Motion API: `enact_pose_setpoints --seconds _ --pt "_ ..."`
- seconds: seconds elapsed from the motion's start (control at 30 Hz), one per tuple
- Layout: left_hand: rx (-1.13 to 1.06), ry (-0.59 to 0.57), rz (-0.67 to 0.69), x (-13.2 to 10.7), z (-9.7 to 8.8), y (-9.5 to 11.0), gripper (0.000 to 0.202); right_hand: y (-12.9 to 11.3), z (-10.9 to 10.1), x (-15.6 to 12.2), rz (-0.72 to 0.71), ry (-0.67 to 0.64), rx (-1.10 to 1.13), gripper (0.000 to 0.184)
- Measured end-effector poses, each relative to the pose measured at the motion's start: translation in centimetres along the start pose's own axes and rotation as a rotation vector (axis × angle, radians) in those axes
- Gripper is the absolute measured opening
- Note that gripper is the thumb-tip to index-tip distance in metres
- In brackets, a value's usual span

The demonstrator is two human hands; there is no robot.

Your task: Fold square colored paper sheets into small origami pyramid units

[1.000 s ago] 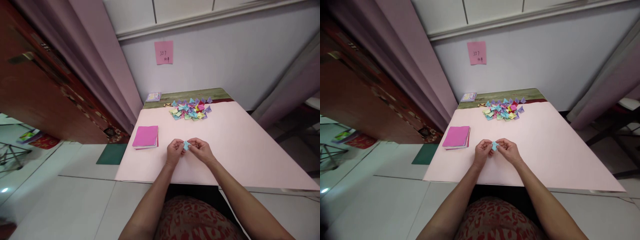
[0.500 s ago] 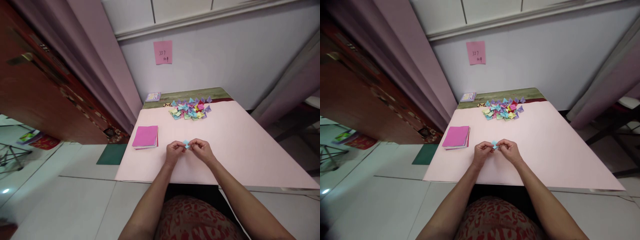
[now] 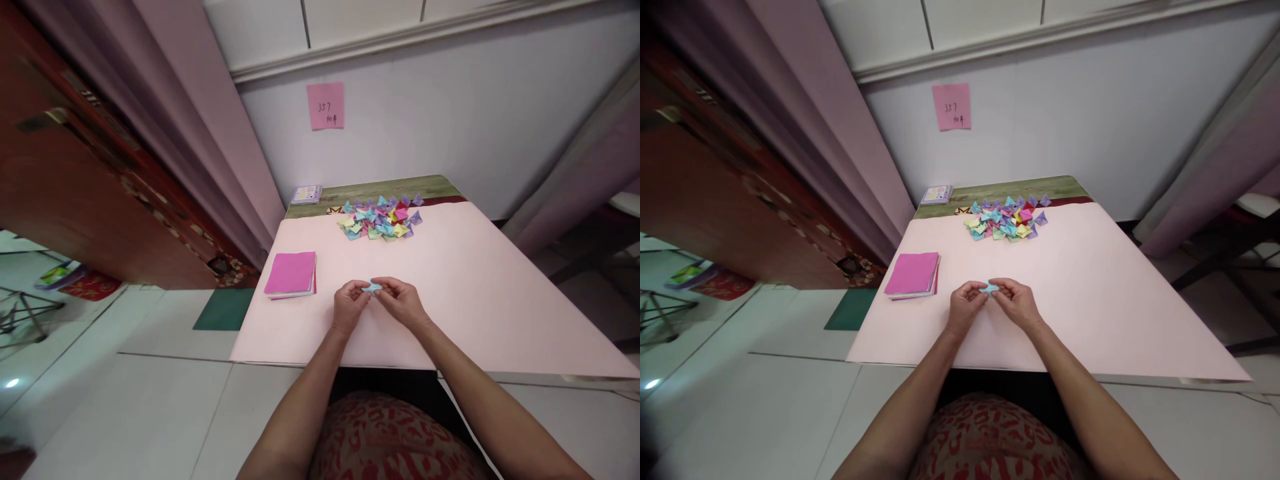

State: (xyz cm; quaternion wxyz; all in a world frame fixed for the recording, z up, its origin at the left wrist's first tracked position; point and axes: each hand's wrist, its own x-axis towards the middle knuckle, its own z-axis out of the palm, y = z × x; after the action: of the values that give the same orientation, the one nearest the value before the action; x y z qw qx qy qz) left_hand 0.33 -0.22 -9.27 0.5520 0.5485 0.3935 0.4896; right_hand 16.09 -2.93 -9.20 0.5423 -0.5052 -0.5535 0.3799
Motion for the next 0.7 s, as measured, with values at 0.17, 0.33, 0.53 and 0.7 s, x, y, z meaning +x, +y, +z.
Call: enact_pose_setpoints --seconds 0.17,0.33,0.53,0.7 --pt "0.250 0.078 0.139 -0.2 0.2 0.0 0.019 -0.3 -0.1 -0.2 -0.174 0.062 -0.447 0.025" --pt "0.528 0.098 0.274 -0.5 0.6 0.5 0.015 -0.8 0.0 -0.4 -0.192 0.081 -0.584 0.016" --pt "0.526 0.070 0.260 -0.5 0.5 1.6 0.007 -1.4 0.0 -0.4 -0.221 0.035 -0.659 0.015" --pt "0.419 0.024 0.164 -0.4 0.2 1.7 0.012 -1.5 -0.2 -0.3 -0.228 -0.002 -0.594 0.015"
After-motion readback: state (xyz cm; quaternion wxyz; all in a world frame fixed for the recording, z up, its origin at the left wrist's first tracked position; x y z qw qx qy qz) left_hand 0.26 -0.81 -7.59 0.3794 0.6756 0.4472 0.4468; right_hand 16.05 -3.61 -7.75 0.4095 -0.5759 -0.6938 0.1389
